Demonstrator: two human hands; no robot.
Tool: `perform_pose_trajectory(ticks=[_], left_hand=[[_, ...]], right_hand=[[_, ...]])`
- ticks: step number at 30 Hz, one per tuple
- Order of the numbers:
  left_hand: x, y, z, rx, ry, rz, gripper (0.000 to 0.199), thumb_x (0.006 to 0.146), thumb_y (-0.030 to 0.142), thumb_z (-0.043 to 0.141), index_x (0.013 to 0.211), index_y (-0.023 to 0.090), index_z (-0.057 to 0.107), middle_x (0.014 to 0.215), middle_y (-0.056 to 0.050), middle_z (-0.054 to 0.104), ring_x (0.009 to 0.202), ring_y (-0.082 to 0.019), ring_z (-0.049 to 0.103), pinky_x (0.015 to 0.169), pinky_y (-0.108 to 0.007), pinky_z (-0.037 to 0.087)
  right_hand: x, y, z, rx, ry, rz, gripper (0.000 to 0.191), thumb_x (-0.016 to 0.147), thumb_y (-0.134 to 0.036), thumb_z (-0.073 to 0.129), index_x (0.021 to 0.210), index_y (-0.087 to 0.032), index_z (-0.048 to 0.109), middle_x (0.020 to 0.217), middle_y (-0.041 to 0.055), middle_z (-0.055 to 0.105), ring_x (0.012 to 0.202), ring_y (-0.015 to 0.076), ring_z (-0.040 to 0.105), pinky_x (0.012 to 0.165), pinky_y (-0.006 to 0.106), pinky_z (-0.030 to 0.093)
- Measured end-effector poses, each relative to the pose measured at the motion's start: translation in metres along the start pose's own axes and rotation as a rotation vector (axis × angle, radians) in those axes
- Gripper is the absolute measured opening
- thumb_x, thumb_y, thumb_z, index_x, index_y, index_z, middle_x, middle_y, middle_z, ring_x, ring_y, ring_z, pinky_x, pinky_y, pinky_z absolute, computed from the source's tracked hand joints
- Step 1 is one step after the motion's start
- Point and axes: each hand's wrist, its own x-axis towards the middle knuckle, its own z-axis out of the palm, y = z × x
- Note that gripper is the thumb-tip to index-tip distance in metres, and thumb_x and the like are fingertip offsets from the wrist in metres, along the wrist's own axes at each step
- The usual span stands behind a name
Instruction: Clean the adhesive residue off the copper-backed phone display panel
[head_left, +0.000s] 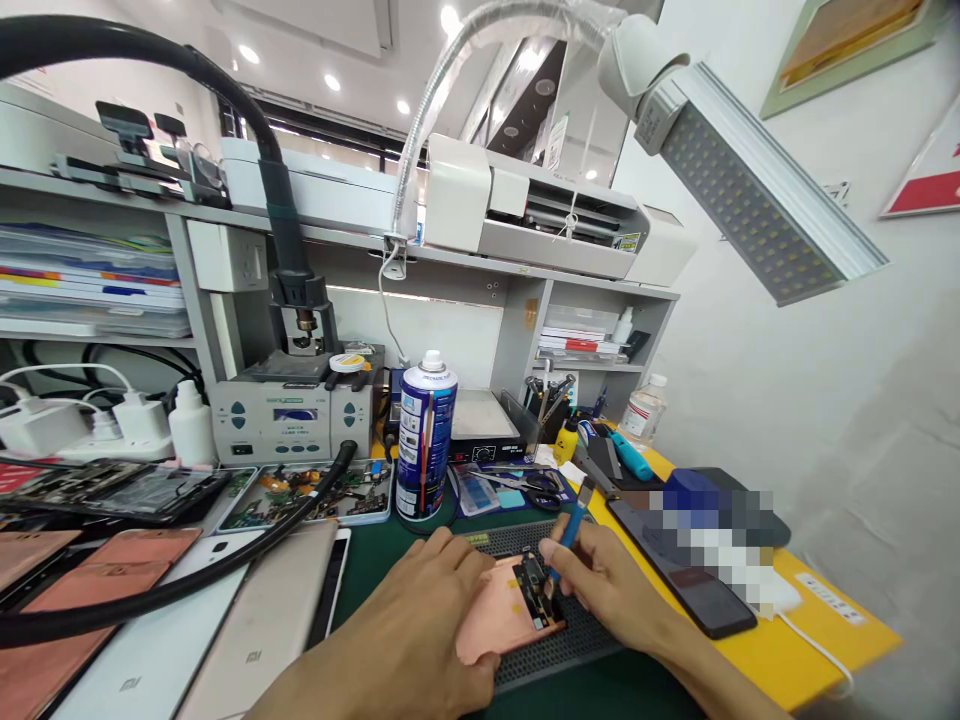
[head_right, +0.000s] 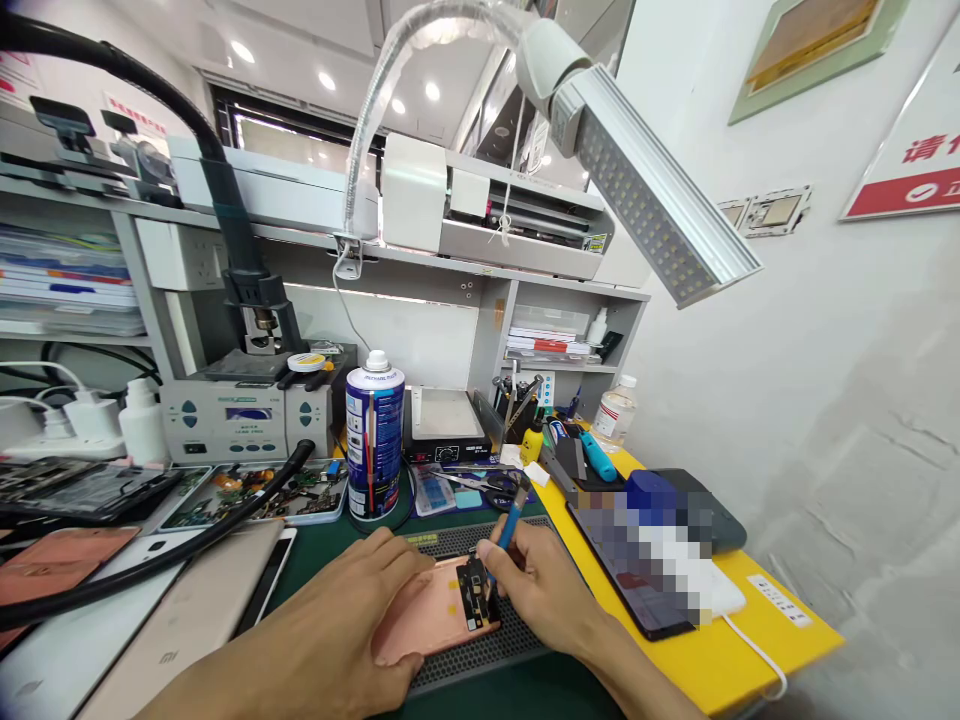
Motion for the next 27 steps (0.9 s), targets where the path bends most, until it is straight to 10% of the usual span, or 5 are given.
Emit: perform_pose_trajectory(ticks=[27], left_hand=[[-0.0025,-0.0025,0.0035,-0.024,0.005,-0.001,0.026,0.073,0.027,0.060,0.098,0.022,0.061,0.107,-0.005,0.063,0.104,-0.029,0.054,0.095,-0.044,0.044]], right_hand=[[-0.0030,-0.0075,0.0028,-0.127,0.006,-0.140,0.042,0.100,-0.049,0.051,0.070,-0.021,0.053,0.055,-0.0041,0.051,0.051,0.0130,0.049,0.052,0.026,0.034]])
